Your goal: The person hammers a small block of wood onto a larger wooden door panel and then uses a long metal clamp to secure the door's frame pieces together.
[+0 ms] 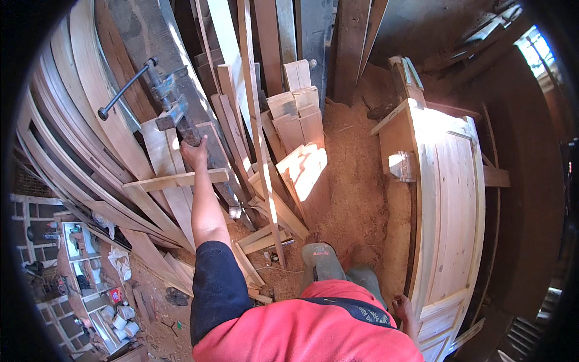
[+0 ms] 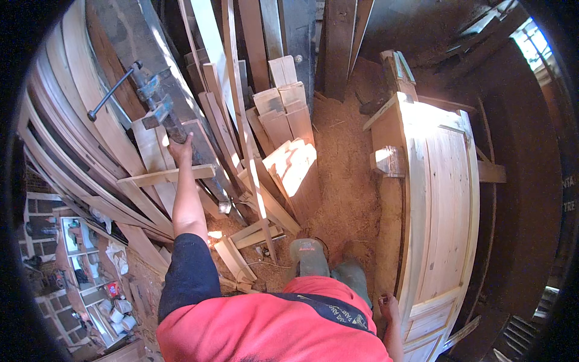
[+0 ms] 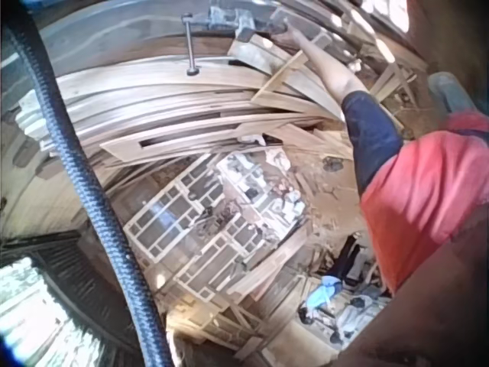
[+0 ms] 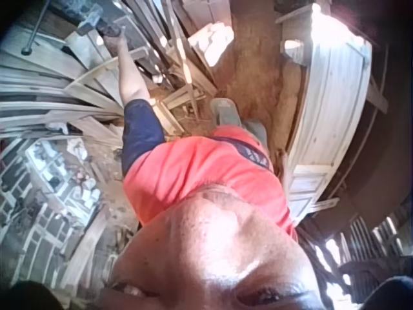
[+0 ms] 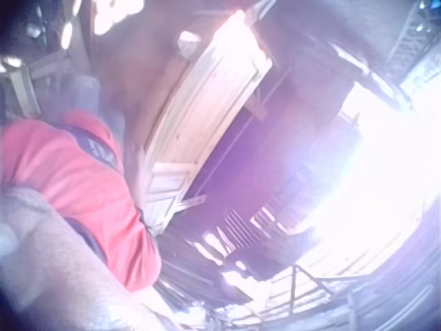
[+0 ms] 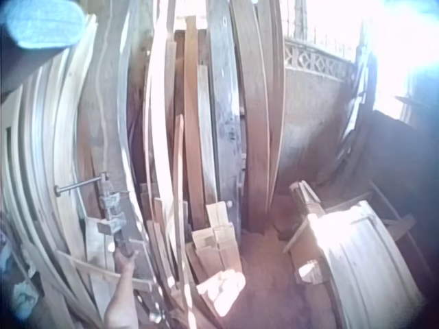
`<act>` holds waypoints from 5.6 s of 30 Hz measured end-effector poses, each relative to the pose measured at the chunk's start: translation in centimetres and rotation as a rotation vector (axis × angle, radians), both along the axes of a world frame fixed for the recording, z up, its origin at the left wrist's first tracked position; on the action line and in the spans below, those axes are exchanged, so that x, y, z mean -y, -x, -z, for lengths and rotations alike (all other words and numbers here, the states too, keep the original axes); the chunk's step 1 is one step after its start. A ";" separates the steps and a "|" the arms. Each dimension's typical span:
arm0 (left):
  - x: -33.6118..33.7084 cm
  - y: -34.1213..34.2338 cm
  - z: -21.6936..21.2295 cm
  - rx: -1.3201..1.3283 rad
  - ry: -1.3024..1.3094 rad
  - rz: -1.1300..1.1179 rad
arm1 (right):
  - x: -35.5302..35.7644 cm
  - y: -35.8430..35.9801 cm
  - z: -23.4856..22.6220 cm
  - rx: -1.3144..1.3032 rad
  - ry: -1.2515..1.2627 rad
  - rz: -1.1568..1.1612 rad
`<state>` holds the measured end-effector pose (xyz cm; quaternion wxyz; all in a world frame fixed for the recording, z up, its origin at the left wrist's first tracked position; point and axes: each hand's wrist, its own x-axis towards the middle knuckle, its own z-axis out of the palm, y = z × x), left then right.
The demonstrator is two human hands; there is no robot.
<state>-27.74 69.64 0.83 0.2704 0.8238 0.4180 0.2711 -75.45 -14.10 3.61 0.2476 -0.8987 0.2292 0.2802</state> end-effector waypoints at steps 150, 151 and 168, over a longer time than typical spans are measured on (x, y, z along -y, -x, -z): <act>103.3 68.9 1.0 -0.263 -0.422 2.236 | 14.9 66.8 5.8 0.195 -0.387 1.635; 103.6 68.9 1.2 -0.258 -0.417 2.247 | 14.8 66.8 5.6 0.199 -0.379 1.644; 104.2 67.8 2.6 -0.184 -0.466 2.187 | 15.6 65.9 3.5 0.114 -0.492 1.716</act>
